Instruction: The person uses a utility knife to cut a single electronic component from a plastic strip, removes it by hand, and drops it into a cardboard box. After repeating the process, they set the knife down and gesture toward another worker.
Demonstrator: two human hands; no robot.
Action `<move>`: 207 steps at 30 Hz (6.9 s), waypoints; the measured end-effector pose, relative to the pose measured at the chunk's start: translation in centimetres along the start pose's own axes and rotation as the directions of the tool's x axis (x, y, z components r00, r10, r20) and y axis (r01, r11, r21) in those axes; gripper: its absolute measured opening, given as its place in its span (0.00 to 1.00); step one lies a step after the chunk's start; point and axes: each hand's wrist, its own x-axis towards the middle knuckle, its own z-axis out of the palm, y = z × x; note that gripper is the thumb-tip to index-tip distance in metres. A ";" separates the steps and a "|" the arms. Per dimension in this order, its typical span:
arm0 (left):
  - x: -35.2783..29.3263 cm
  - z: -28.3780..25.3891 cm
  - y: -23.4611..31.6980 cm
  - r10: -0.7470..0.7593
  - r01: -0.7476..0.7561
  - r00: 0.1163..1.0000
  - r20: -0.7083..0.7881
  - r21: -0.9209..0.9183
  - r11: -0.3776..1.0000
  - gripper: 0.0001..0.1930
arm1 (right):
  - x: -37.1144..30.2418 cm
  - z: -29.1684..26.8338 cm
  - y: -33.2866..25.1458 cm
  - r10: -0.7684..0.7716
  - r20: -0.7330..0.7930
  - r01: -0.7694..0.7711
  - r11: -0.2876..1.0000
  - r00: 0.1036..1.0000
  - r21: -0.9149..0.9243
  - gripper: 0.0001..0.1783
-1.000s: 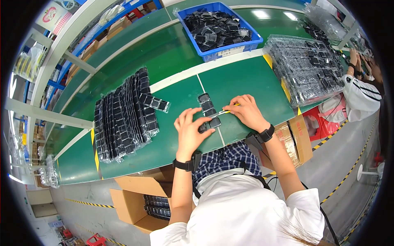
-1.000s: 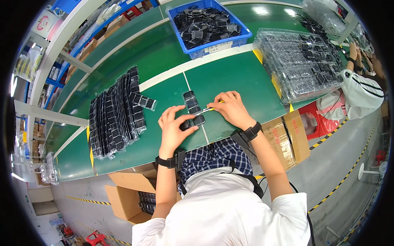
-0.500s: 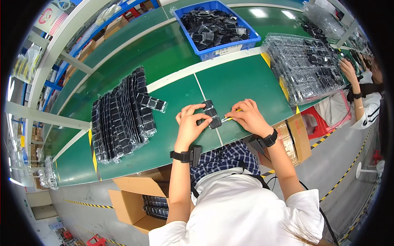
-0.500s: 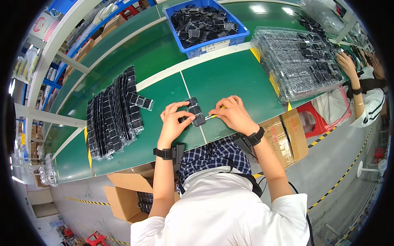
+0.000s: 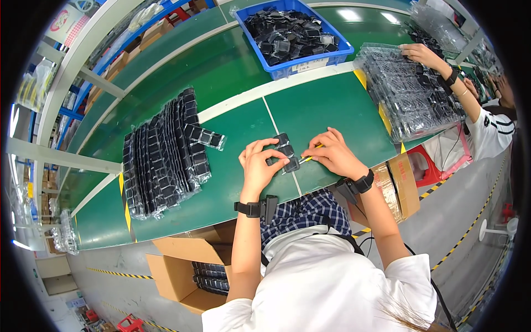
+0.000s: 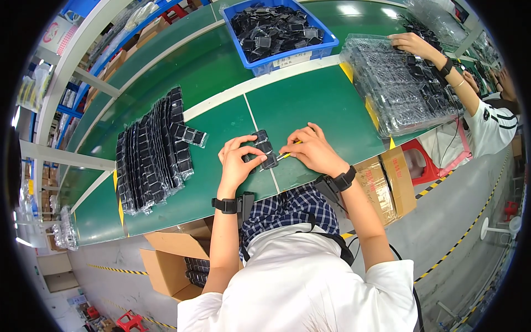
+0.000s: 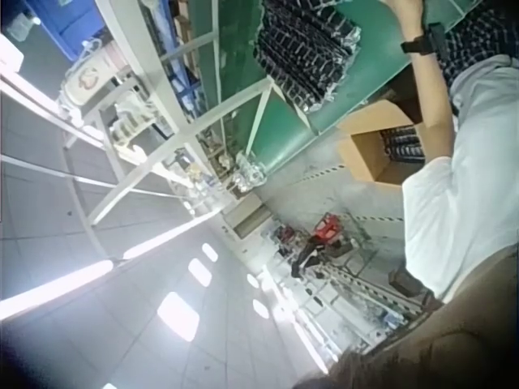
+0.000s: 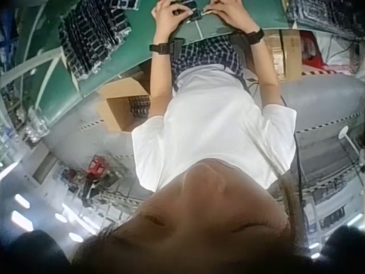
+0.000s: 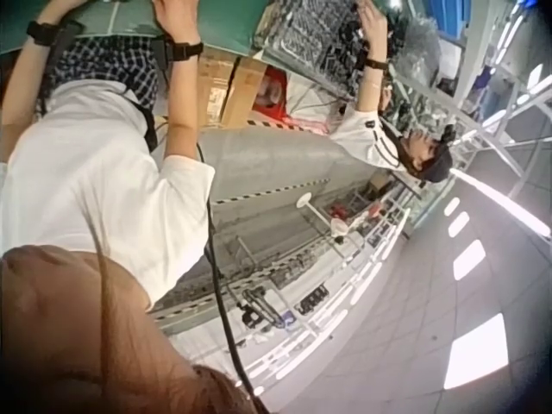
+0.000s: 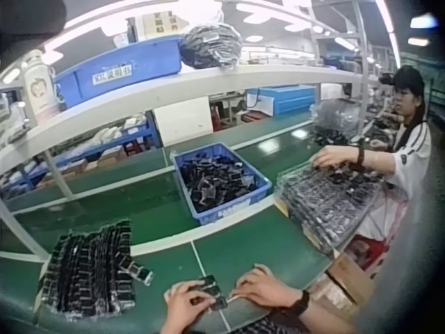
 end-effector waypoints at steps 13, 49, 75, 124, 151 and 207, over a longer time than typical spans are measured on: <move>0.4 -0.7 0.1 -0.009 0.007 0.997 0.074 0.019 1.000 0.07 | 1.0 0.5 0.2 -0.085 -0.010 0.085 0.996 0.996 -0.001 0.15; -1.2 -2.5 3.1 0.183 -0.191 0.982 0.055 0.231 0.954 0.13 | 0.7 0.3 -0.8 -0.011 -0.154 -0.002 0.997 0.988 -0.083 0.14; 0.2 -1.0 0.3 -0.006 0.003 0.999 0.038 0.086 0.996 0.08 | 1.2 0.8 -0.5 -0.089 -0.032 0.088 0.996 0.995 -0.031 0.14; -2.0 -3.0 2.8 0.145 -0.148 0.989 0.032 0.274 0.950 0.17 | 1.3 1.0 -1.0 -0.015 -0.160 -0.007 0.991 0.987 -0.135 0.16; 0.4 -1.4 0.2 0.005 -0.005 1.000 0.001 0.114 0.994 0.07 | 2.0 1.3 -0.5 -0.058 -0.005 0.058 0.998 0.998 -0.012 0.14; -4.0 -5.8 -2.1 -0.278 0.312 0.931 -0.238 0.116 0.943 0.27 | -2.8 -1.1 3.1 0.172 -0.323 -0.231 0.961 0.931 -0.154 0.18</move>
